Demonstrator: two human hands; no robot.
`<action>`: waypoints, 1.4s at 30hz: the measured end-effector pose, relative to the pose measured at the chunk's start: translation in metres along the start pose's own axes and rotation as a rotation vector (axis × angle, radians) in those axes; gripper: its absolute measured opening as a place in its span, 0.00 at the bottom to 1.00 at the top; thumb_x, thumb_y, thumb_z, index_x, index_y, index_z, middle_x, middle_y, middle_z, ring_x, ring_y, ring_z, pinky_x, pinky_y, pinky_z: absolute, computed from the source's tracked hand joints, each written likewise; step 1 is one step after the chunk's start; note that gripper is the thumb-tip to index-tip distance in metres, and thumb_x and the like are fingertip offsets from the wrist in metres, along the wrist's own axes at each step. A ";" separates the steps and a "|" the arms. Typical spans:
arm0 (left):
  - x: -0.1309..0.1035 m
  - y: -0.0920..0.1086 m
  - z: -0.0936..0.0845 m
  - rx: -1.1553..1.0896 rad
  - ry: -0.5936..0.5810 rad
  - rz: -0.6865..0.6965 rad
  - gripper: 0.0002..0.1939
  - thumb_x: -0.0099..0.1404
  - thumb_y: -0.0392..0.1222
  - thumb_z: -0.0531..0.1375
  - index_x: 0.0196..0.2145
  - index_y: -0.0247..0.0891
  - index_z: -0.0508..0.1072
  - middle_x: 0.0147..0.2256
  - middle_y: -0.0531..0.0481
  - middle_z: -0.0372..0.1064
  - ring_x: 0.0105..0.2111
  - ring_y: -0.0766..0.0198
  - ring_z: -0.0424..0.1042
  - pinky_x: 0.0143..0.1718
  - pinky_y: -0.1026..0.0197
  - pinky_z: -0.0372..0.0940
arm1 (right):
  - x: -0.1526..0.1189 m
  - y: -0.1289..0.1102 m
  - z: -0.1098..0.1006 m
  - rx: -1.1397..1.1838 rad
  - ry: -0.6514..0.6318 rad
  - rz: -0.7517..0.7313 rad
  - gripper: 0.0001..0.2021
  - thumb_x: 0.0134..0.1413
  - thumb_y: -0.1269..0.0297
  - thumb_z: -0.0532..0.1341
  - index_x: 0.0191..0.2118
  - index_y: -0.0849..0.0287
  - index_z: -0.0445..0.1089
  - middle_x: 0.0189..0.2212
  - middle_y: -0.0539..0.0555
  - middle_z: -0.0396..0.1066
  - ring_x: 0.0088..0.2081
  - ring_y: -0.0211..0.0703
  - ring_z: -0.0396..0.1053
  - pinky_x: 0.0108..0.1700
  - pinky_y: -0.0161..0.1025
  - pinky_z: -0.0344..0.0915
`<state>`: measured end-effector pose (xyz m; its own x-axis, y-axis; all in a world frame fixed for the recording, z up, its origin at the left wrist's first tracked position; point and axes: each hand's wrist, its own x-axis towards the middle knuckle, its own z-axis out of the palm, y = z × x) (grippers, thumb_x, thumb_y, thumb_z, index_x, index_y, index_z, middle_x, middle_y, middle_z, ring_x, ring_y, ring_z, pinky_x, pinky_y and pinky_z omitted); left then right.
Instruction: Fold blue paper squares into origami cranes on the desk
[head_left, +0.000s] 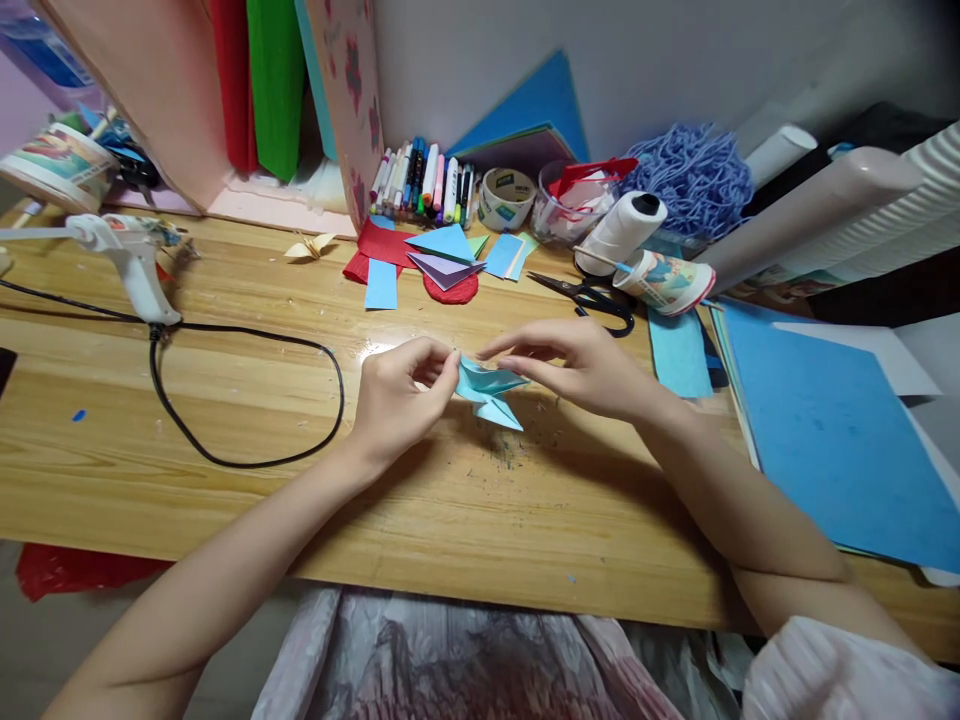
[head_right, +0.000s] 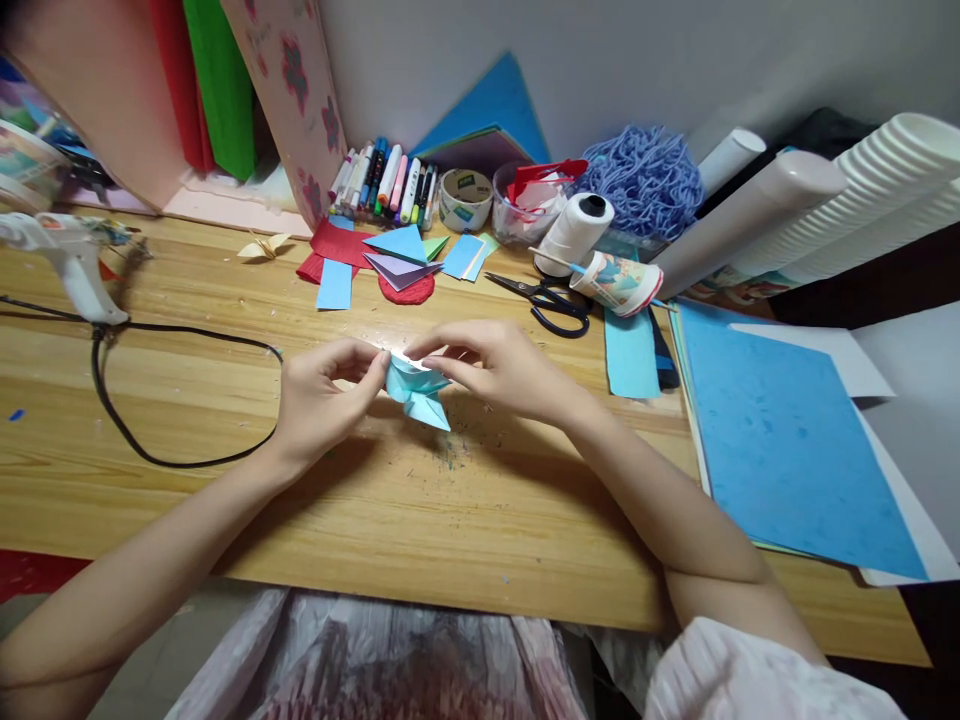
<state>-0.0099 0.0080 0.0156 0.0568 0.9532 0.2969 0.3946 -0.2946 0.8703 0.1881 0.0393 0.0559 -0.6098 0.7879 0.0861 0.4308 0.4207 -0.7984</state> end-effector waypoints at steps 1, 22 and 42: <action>0.000 0.000 0.000 0.004 0.010 -0.010 0.07 0.59 0.39 0.59 0.25 0.35 0.73 0.23 0.52 0.72 0.23 0.70 0.70 0.26 0.69 0.65 | -0.002 -0.001 -0.006 -0.046 -0.045 -0.067 0.11 0.57 0.63 0.58 0.43 0.58 0.74 0.38 0.54 0.76 0.37 0.39 0.73 0.38 0.34 0.69; 0.001 -0.001 0.001 -0.100 0.043 -0.202 0.09 0.58 0.41 0.59 0.22 0.34 0.70 0.21 0.51 0.70 0.21 0.69 0.69 0.24 0.67 0.64 | -0.006 0.009 0.006 -0.476 0.182 -0.318 0.06 0.54 0.70 0.61 0.36 0.63 0.75 0.30 0.55 0.78 0.29 0.39 0.75 0.29 0.32 0.68; 0.000 0.002 -0.004 0.153 -0.109 0.299 0.05 0.59 0.36 0.60 0.30 0.40 0.77 0.31 0.52 0.78 0.31 0.65 0.76 0.49 0.54 0.63 | -0.005 -0.005 0.016 -0.157 0.162 -0.123 0.05 0.50 0.68 0.64 0.34 0.60 0.76 0.29 0.53 0.78 0.28 0.37 0.74 0.30 0.30 0.68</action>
<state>-0.0133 0.0072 0.0191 0.2851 0.8303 0.4790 0.4777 -0.5563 0.6800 0.1781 0.0262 0.0498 -0.5550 0.7830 0.2808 0.4659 0.5723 -0.6749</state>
